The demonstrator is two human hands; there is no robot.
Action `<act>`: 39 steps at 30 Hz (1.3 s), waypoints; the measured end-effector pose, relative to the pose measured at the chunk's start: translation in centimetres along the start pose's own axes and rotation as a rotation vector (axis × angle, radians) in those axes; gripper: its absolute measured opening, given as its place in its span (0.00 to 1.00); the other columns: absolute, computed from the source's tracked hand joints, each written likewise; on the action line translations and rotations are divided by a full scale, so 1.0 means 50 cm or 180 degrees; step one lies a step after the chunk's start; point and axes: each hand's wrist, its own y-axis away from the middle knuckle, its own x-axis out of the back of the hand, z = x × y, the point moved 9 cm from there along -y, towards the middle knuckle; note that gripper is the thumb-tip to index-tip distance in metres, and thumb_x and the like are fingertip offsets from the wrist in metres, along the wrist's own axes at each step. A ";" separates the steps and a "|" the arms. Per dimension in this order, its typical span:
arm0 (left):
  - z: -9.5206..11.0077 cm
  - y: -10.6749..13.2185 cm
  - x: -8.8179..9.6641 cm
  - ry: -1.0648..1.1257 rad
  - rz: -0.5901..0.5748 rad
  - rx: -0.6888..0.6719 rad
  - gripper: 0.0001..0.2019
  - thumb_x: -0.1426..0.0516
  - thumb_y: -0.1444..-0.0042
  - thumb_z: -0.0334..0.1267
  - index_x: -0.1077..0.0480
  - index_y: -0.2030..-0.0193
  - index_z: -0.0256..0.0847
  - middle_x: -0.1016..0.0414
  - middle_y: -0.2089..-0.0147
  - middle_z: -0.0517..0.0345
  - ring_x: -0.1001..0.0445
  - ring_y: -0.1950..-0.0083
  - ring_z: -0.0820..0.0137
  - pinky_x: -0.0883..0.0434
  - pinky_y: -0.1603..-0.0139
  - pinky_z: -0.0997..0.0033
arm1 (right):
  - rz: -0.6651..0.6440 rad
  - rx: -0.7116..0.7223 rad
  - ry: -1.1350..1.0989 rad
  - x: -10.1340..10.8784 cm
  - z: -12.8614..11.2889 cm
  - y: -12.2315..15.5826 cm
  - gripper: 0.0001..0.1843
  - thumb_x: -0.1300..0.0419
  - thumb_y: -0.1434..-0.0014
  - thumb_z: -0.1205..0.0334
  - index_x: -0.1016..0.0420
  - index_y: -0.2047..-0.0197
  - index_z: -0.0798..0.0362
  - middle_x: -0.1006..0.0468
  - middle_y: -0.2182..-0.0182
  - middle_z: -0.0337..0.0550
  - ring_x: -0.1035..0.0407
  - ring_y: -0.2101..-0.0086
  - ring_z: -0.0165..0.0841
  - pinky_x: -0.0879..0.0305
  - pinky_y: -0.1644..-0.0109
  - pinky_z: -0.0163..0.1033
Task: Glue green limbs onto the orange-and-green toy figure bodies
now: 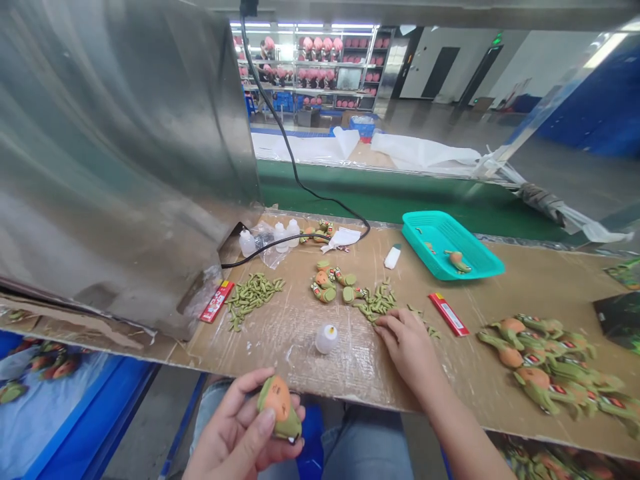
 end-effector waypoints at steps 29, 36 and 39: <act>-0.016 0.016 -0.035 -0.0157 -0.0642 -0.0221 0.14 0.34 0.56 0.31 0.29 0.61 0.44 0.18 0.65 0.56 0.22 0.65 0.66 0.24 0.68 0.66 | -0.0949 -0.1242 -0.3145 -0.002 -0.258 0.128 0.06 0.46 0.40 0.54 0.32 0.64 0.46 0.29 0.73 0.35 0.33 0.73 0.29 0.36 0.71 0.30; -0.015 0.022 -0.043 -0.0122 -0.0866 -0.0360 0.14 0.34 0.57 0.29 0.30 0.64 0.44 0.19 0.68 0.59 0.25 0.67 0.72 0.29 0.67 0.72 | -0.0545 -0.0911 -0.2778 0.029 -0.275 0.118 0.04 0.46 0.39 0.58 0.31 0.64 0.45 0.29 0.72 0.34 0.32 0.73 0.28 0.36 0.71 0.30; -0.011 0.024 -0.048 -0.0054 -0.0938 -0.0473 0.15 0.34 0.58 0.27 0.30 0.64 0.44 0.19 0.68 0.59 0.25 0.68 0.74 0.31 0.67 0.75 | -0.0392 -0.0885 -0.2728 0.036 -0.277 0.114 0.06 0.46 0.39 0.58 0.30 0.66 0.47 0.29 0.73 0.36 0.33 0.74 0.29 0.36 0.72 0.31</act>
